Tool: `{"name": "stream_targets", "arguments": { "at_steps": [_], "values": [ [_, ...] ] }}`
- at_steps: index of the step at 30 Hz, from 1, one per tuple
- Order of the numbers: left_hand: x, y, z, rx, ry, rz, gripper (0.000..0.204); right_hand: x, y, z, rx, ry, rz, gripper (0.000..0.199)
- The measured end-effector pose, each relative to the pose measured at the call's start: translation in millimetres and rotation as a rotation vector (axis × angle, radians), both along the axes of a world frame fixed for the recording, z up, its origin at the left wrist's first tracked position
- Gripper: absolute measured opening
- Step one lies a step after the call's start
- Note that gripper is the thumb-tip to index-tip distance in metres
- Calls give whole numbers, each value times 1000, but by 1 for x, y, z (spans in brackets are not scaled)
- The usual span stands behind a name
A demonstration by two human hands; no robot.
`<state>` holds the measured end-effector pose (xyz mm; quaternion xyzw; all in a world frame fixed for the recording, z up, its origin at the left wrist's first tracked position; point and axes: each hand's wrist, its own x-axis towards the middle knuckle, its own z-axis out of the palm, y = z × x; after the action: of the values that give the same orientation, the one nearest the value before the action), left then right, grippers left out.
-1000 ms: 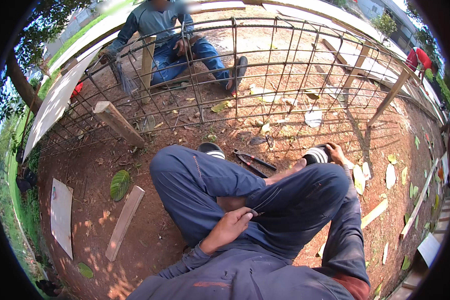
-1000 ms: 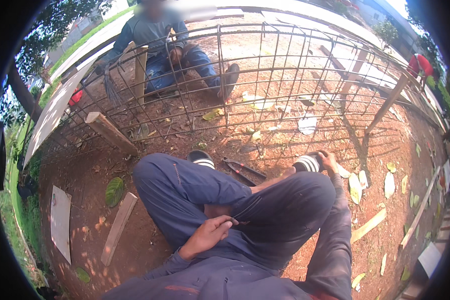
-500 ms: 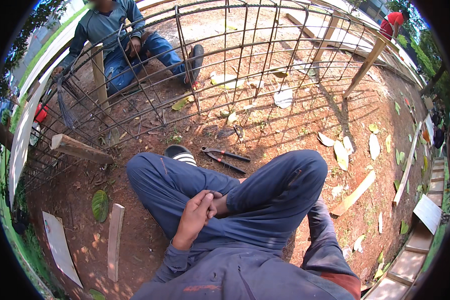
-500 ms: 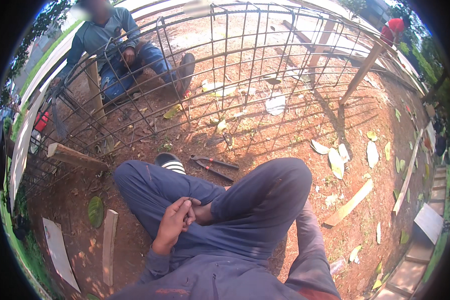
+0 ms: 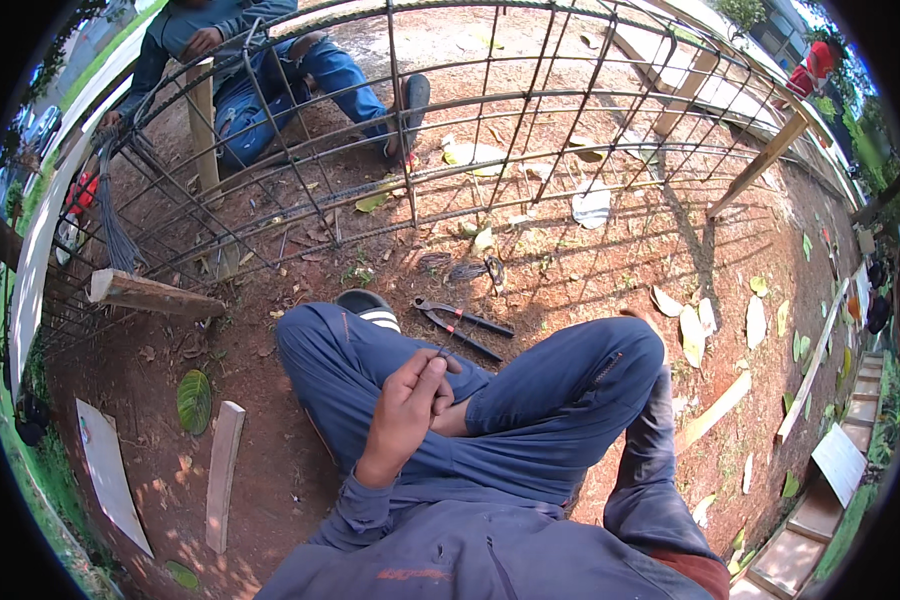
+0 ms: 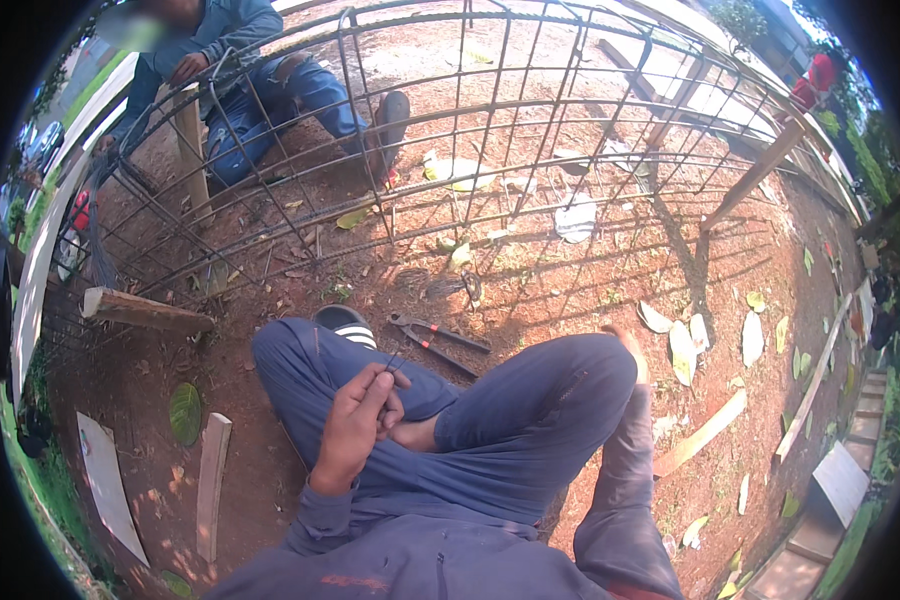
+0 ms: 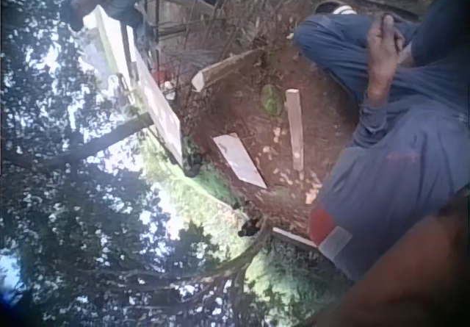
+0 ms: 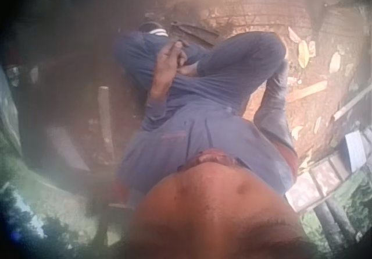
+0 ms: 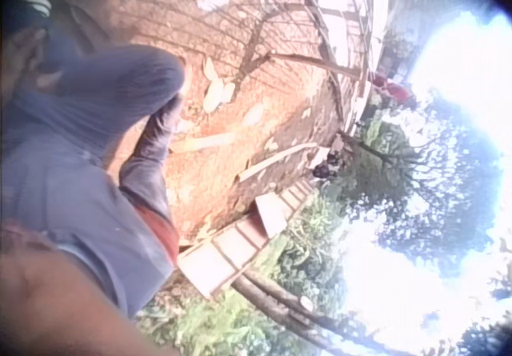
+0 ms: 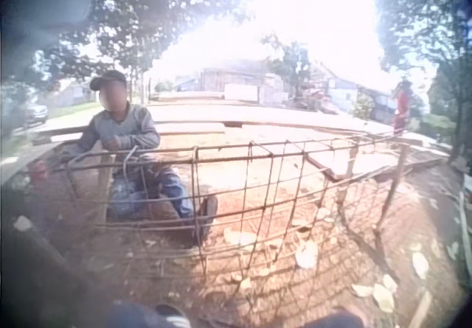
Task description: The person sits on the ground and twists wire ties to secure a metal mesh grid. Another person nearby also works on the same mesh structure.
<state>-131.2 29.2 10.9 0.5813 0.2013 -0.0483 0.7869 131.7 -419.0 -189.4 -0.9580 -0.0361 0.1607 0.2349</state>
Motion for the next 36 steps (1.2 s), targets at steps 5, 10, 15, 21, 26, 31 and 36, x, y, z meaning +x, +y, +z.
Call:
{"name": "stream_targets", "arguments": {
  "at_steps": [5, 10, 15, 21, 26, 31, 36],
  "values": [
    [-13, 12, -17, 86, -92, 27, 25, -46, 34, -36, -7, 195, -140, 36],
    [-42, 22, -18, 112, -60, 3, 25, -63, 52, -23, 17, 179, -155, 36],
    [-59, 9, -14, 26, -95, -3, 24, -116, 38, -15, 47, 177, -220, 36],
    [-70, -3, -6, -26, -105, -68, 24, -159, 30, -17, 88, 172, -269, 36],
    [-68, 2, 1, 11, -63, -93, 24, -174, 33, -23, 132, 152, -291, 36],
    [-61, 5, 0, 18, -20, -69, 26, -175, 36, -21, 161, 134, -304, 36],
    [-43, -2, -1, 0, -15, -59, 26, -171, 39, -15, 192, 96, -322, 36]
  ]
}}
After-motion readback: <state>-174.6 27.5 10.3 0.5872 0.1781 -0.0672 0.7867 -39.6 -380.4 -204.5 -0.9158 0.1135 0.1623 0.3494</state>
